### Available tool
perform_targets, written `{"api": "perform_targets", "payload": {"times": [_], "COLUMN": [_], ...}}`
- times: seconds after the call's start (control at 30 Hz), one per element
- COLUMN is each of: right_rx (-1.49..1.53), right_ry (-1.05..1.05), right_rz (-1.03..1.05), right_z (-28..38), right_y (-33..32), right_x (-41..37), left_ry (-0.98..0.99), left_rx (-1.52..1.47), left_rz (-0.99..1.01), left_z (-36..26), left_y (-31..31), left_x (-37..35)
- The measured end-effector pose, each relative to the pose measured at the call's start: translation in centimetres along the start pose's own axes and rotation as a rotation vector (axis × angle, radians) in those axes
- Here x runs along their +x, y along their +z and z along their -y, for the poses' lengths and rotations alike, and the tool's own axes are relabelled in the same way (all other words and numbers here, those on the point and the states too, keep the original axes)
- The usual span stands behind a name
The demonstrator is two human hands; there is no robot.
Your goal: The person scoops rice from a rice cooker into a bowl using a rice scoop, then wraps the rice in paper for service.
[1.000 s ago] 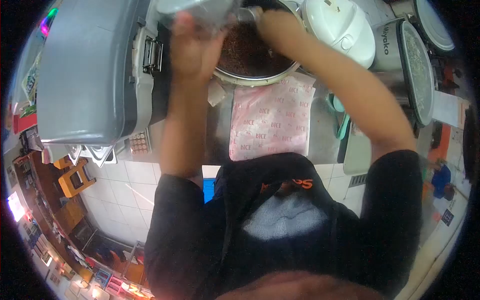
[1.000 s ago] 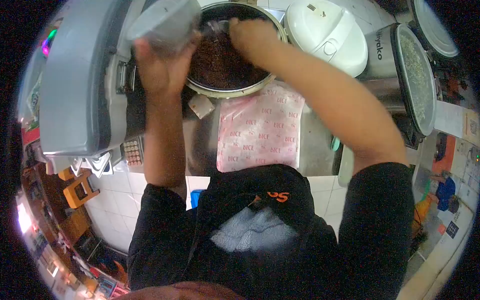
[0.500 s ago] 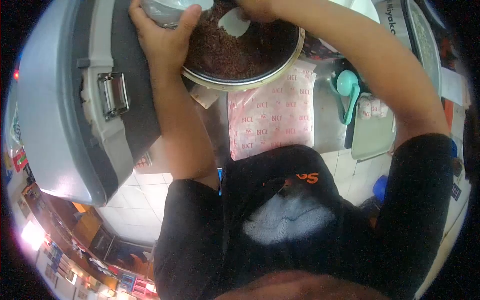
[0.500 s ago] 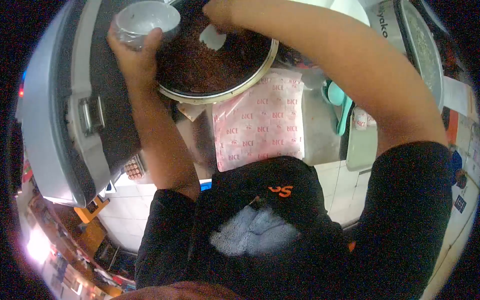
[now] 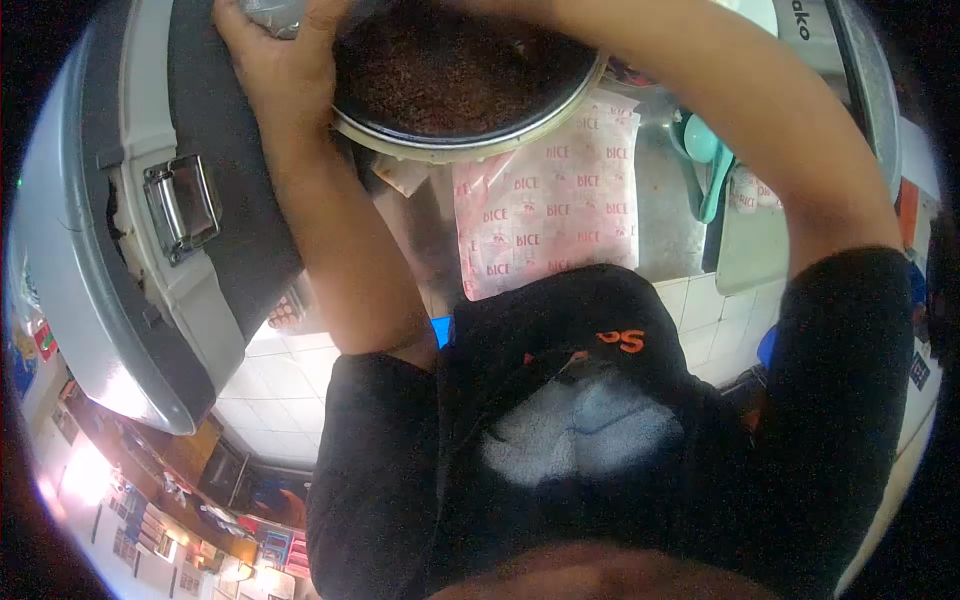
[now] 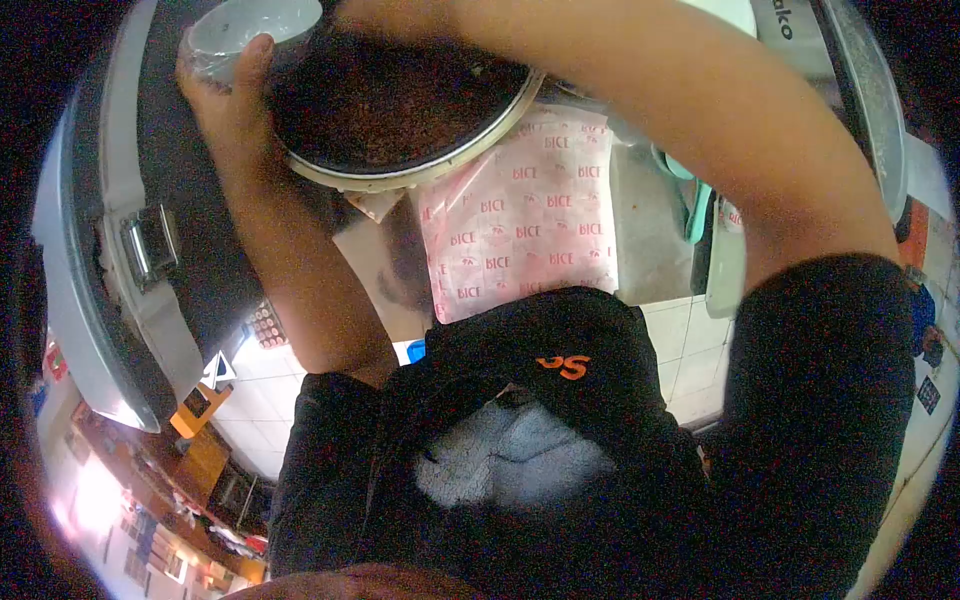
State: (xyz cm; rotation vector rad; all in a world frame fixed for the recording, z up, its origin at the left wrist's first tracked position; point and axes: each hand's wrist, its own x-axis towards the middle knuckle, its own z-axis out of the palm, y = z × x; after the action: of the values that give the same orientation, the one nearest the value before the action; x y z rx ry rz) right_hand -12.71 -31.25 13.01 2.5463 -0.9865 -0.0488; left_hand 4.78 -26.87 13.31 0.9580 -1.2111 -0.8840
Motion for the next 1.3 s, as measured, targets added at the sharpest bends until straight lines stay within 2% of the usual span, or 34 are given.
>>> {"api": "perform_targets", "payload": {"times": [0.07,0.2,0.27,0.33,0.37,0.4,0.43,0.47,0.5,0.53,0.57,0.6,0.63,0.7,0.77,0.8,0.87,0.9,0.97,1.03,1.1,1.13,1.2,1.23,1.3], "right_rx": [0.076,0.18,0.217,0.169,0.129,0.084,0.076,-0.081,-0.239,-0.231,-0.242,-0.123,-0.007,0.092,0.064,0.049,-0.023,-0.034,-0.243,-0.28,-0.126,-0.126,0.105,0.1,0.039], "right_ry": [-0.252,-0.442,-0.527,-0.494,-0.45,-0.314,-0.31,-0.209,-0.106,-0.125,-0.123,-0.188,-0.257,-0.312,-0.335,-0.348,-0.1,-0.107,0.132,0.103,-0.242,-0.252,-0.25,-0.259,-0.166], "right_rz": [-0.241,-0.387,-0.046,-0.004,0.043,-0.208,-0.216,-0.113,-0.009,0.07,0.071,0.152,0.231,0.16,0.402,0.396,0.192,0.183,0.129,0.108,0.445,0.445,0.78,0.78,0.641], "right_z": [1.8,2.3,2.1,0.2,-0.4,-0.3,-0.1,0.2,0.5,1.1,1.8,2.9,3.8,4.4,4.6,3.9,2.6,2.2,1.5,1.8,3.9,4.4,4.0,4.2,4.1], "right_y": [0.9,-0.4,-1.7,-3.5,-4.2,-3.6,-3.0,-2.7,-2.6,-2.2,-1.9,-2.2,-2.5,-4.5,-6.7,-6.6,-6.4,-5.8,-3.1,-1.6,-3.2,-4.4,-8.3,-8.5,-8.4], "right_x": [0.0,-3.6,-4.6,-4.3,-4.0,-3.4,-2.5,-1.2,-0.2,0.1,-0.5,-1.4,-2.1,-5.1,-6.4,-6.2,-5.4,-4.3,-1.4,-1.0,-1.6,-2.0,-1.8,-2.3,-3.4], "left_ry": [0.004,0.018,0.042,0.178,0.186,0.155,0.126,0.365,0.435,0.484,0.508,0.557,0.561,0.486,0.414,0.379,0.31,0.277,0.208,0.144,0.068,0.02,-0.071,-0.115,-0.196], "left_rx": [-0.034,0.004,-0.023,0.008,0.011,0.012,0.011,0.182,0.181,0.238,0.224,0.326,0.32,0.289,0.266,0.251,0.219,0.204,0.175,0.142,0.108,0.092,0.054,0.034,-0.009], "left_rz": [0.003,0.04,0.061,0.102,0.098,0.03,-0.034,-0.079,-0.141,-0.075,-0.04,-0.041,-0.055,-0.004,0.047,0.074,0.135,0.169,0.244,0.317,0.388,0.422,0.489,0.523,0.602], "left_z": [0.1,0.7,1.5,2.3,1.9,1.1,1.1,2.8,3.3,8.2,7.3,5.1,5.8,2.7,1.6,1.6,2.2,2.1,3.0,3.6,3.4,3.3,3.8,4.0,4.0], "left_y": [0.2,-0.8,-1.4,-1.9,-2.0,-1.9,-1.8,-3.0,-3.4,-4.6,-4.7,-4.7,-4.6,-6.0,-6.3,-6.9,-6.7,-7.3,-6.9,-7.4,-8.9,-9.3,-9.1,-9.3,-9.6], "left_x": [0.1,0.2,0.5,0.6,-0.1,-1.2,-2.1,-2.7,-4.8,-7.8,-8.8,-9.6,-9.5,-13.6,-15.9,-16.3,-16.8,-17.0,-17.2,-17.2,-18.2,-18.8,-19.0,-19.3,-20.1]}}
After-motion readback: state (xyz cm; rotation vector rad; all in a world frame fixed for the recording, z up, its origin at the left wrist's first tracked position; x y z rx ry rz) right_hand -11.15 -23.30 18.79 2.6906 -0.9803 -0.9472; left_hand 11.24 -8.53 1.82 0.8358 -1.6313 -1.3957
